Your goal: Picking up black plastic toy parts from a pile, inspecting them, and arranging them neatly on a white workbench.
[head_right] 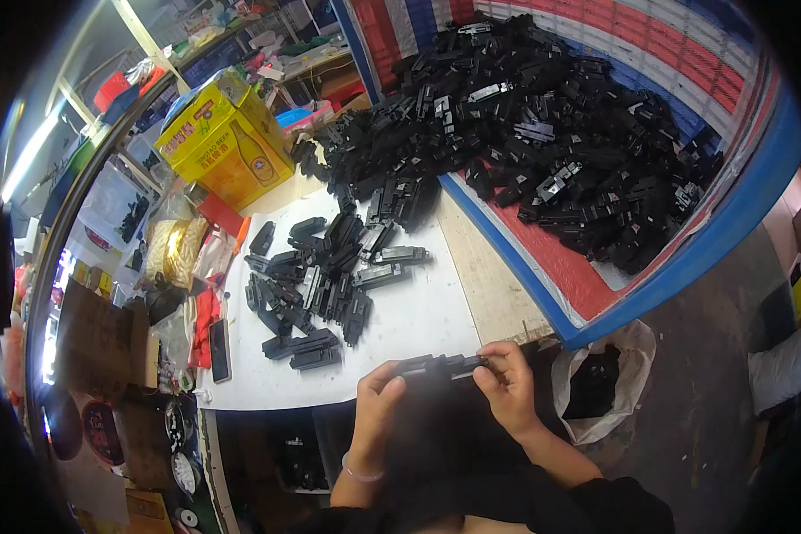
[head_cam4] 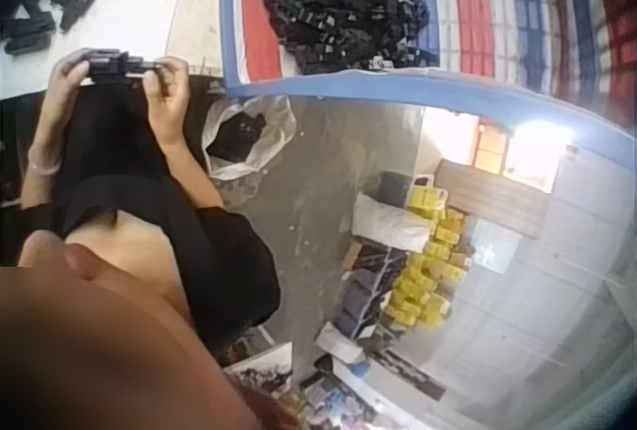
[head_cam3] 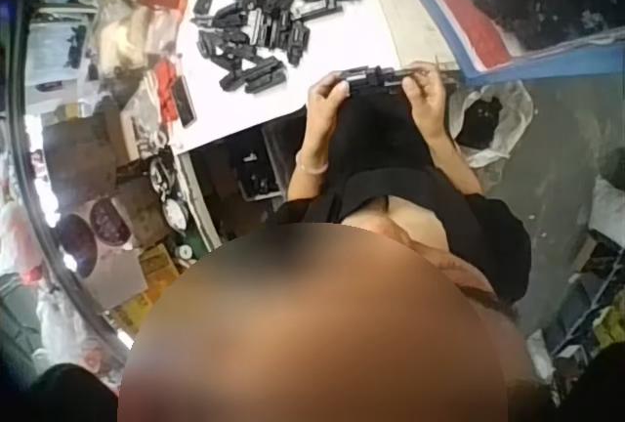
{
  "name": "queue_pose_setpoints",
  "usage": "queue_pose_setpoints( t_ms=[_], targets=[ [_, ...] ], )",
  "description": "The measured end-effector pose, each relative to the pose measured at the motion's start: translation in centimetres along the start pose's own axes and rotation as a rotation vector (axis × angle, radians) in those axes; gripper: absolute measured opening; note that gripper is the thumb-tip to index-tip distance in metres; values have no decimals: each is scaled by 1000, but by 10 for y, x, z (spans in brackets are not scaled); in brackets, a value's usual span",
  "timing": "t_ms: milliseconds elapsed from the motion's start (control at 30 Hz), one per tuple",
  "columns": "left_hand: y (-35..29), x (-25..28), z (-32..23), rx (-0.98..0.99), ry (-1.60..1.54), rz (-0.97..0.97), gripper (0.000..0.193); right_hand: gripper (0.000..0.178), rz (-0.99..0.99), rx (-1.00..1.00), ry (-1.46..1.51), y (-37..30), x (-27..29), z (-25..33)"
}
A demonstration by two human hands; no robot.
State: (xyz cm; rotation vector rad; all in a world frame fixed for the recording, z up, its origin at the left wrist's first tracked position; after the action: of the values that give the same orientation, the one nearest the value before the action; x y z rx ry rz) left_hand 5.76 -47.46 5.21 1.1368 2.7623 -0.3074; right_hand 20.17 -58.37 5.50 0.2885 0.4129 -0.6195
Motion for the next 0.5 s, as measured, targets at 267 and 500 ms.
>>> queue_pose_setpoints(
  t_ms=[267,500],
  targets=[
    [-4,0,-1,-36,106,-30,24,29,-9,72,-44,-2,-5,5],
    [17,12,-32,-449,912,-109,35,15,-60,322,-705,-32,52,66]
  ],
)
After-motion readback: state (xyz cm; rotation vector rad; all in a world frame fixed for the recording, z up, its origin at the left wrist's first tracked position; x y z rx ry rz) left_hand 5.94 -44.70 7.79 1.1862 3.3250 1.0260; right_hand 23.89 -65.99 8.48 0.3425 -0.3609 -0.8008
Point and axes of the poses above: each hand's wrist, its own y-axis towards the middle knuckle, its own x-axis out of the back of the hand, z = x × y, the point moved 9 cm from there along y, towards the middle knuckle, and after that the axes turned 9 degrees about y, right-handed, at the moved point
